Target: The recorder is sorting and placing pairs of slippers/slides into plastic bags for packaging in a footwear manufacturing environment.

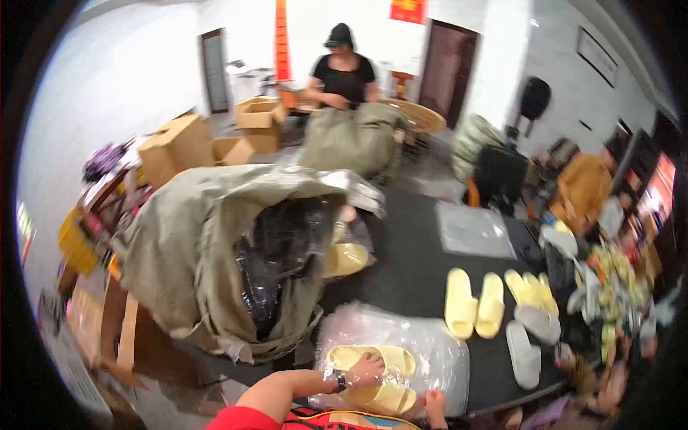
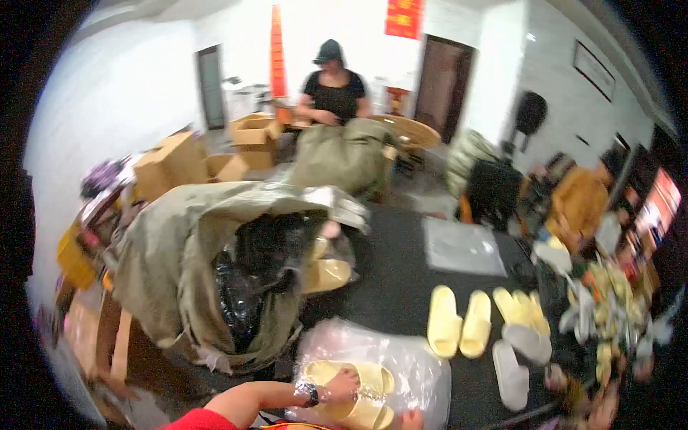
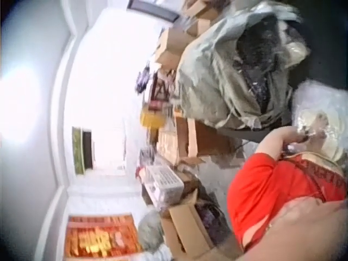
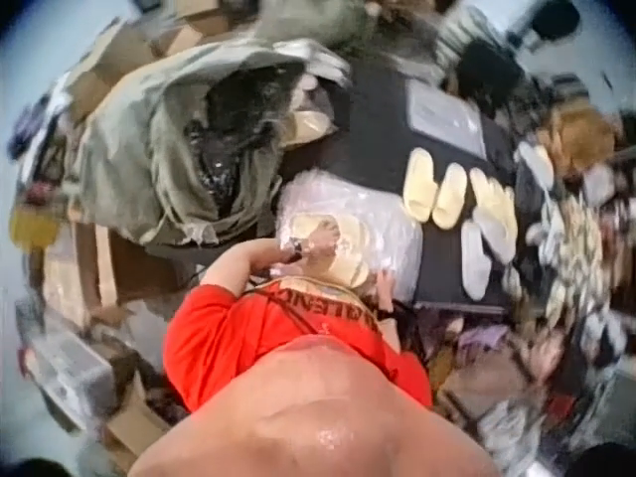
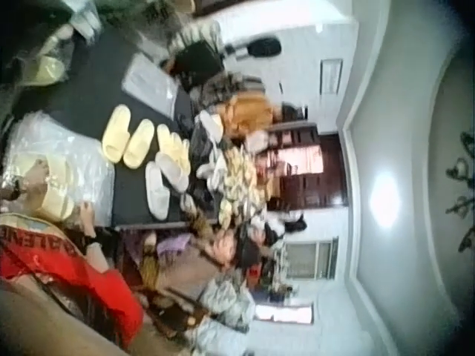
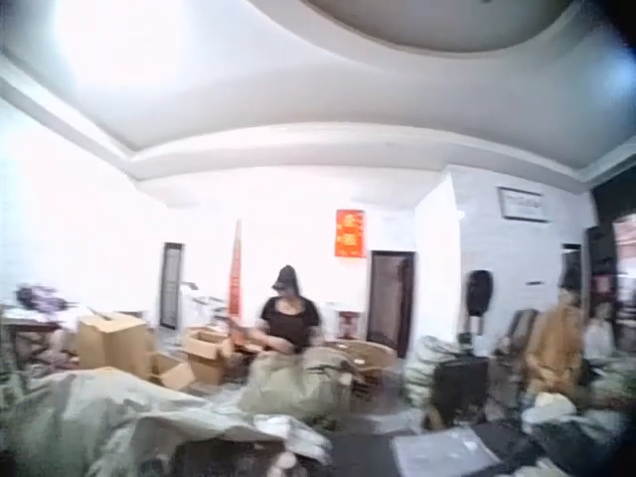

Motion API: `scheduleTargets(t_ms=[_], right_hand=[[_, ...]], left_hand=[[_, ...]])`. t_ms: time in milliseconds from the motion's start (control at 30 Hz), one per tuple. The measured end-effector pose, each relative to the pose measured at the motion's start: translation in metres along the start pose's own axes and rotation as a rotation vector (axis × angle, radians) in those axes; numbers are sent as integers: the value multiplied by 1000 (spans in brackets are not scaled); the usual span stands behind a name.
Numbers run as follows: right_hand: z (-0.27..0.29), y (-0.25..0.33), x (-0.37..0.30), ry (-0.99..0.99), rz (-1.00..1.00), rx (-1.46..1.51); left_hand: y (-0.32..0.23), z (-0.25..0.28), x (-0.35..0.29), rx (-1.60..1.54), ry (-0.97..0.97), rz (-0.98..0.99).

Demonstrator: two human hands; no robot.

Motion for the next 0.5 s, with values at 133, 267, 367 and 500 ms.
scheduleTargets(t_ms=[133,267,367,500], right_hand=[[-7,85,-50,-105,136,-225],[-26,99,-54,-206,118,-252],[-28,106,-72,-279,-22,-227],[-39,101,-77,-186,-53,-194]], left_hand=[[-11,22,-5,79,140,-25],[17,25,-25,-67,-92,31],[13,26,-20,-112,-137,-32],[1,45,-17,-205,-254,-23]])
Point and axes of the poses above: each hand's wrist, its own x-axis towards the middle knuckle, its own z-axis out of the back of the hand, y = z × x, the point moved 8 cm from there along x, towards the middle knuckle, and after that the axes turned 14 degrees about -z, right-handed, at the moved point
